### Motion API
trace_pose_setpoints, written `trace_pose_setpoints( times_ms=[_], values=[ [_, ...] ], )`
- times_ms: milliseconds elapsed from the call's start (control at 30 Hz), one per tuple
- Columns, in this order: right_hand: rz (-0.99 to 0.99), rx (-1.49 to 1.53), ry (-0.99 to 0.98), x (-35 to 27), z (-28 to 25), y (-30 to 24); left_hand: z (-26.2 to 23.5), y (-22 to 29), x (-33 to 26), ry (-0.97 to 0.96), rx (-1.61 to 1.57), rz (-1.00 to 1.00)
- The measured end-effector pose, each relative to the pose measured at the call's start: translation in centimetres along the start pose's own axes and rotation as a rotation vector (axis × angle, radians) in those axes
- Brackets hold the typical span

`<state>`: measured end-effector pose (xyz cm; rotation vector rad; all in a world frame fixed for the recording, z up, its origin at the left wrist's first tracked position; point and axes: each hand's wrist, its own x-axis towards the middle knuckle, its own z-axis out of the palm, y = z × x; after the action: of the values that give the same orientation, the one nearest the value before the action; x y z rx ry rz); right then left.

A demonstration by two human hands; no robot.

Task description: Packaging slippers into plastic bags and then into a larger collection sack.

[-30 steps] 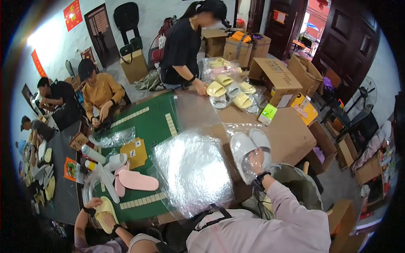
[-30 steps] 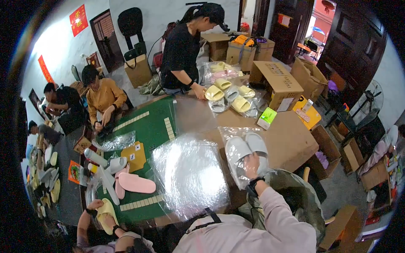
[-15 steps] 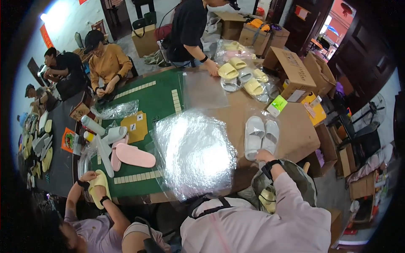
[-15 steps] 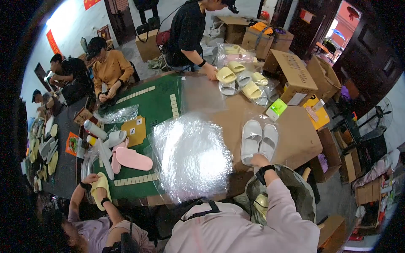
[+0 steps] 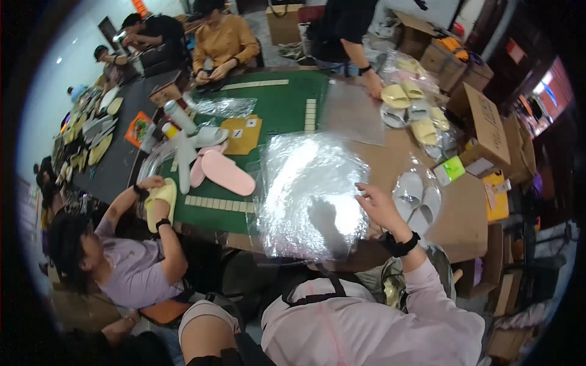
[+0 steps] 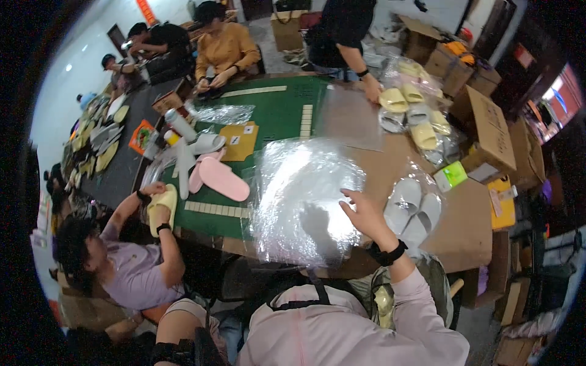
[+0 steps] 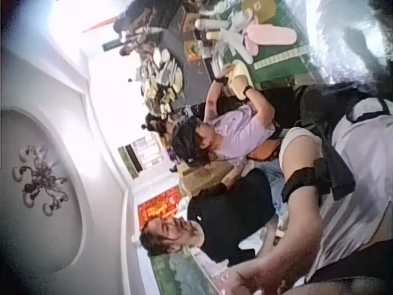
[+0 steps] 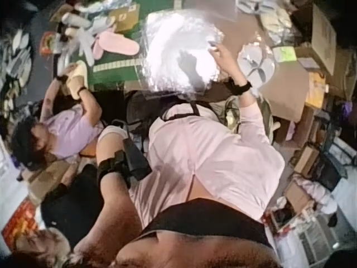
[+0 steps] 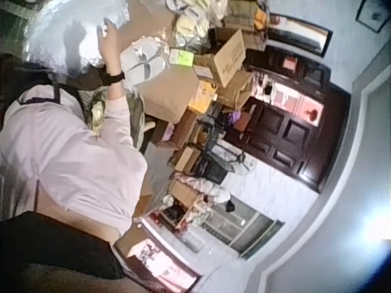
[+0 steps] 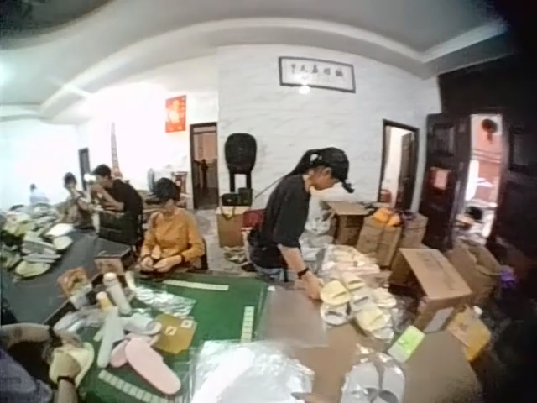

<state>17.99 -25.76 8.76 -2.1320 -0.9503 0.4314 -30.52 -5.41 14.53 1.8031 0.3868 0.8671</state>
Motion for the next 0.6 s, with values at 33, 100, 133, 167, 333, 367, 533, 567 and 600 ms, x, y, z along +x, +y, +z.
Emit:
trace_pose_setpoints(
  times_ms=[33,100,133,167,333,367,533,567,600],
  values=[
    [-0.046,0.037,-0.031,0.7,1.3,-0.2,-0.6,-0.1,-1.1,0.012,0.018,-0.028],
    [-0.097,0.073,-0.115,1.6,3.4,-1.1,-1.9,-0.3,-3.2,0.035,0.052,-0.082],
    [-0.115,0.085,-0.133,2.1,4.3,-1.2,-2.8,-0.4,-4.1,0.044,0.07,-0.11],
    [-0.104,0.097,-0.201,2.6,5.2,-1.2,-3.8,-0.5,-5.1,0.052,0.087,-0.138],
    [-0.062,0.045,-0.355,5.5,9.2,-1.9,-10.0,-0.6,-9.6,0.071,0.156,-0.282],
    [-0.063,0.058,-0.359,6.3,10.2,-1.8,-11.2,-0.9,-10.4,0.07,0.161,-0.311],
    [-0.087,0.08,-0.377,9.3,16.0,-2.6,-15.6,-6.1,-12.8,0.04,0.111,-0.435],
    [-0.087,0.075,-0.409,9.6,17.3,-3.2,-16.4,-7.6,-12.9,0.025,0.092,-0.458],
    [-0.085,0.071,-0.439,9.9,18.7,-4.0,-17.2,-9.2,-12.9,0.006,0.073,-0.48]
  ],
)
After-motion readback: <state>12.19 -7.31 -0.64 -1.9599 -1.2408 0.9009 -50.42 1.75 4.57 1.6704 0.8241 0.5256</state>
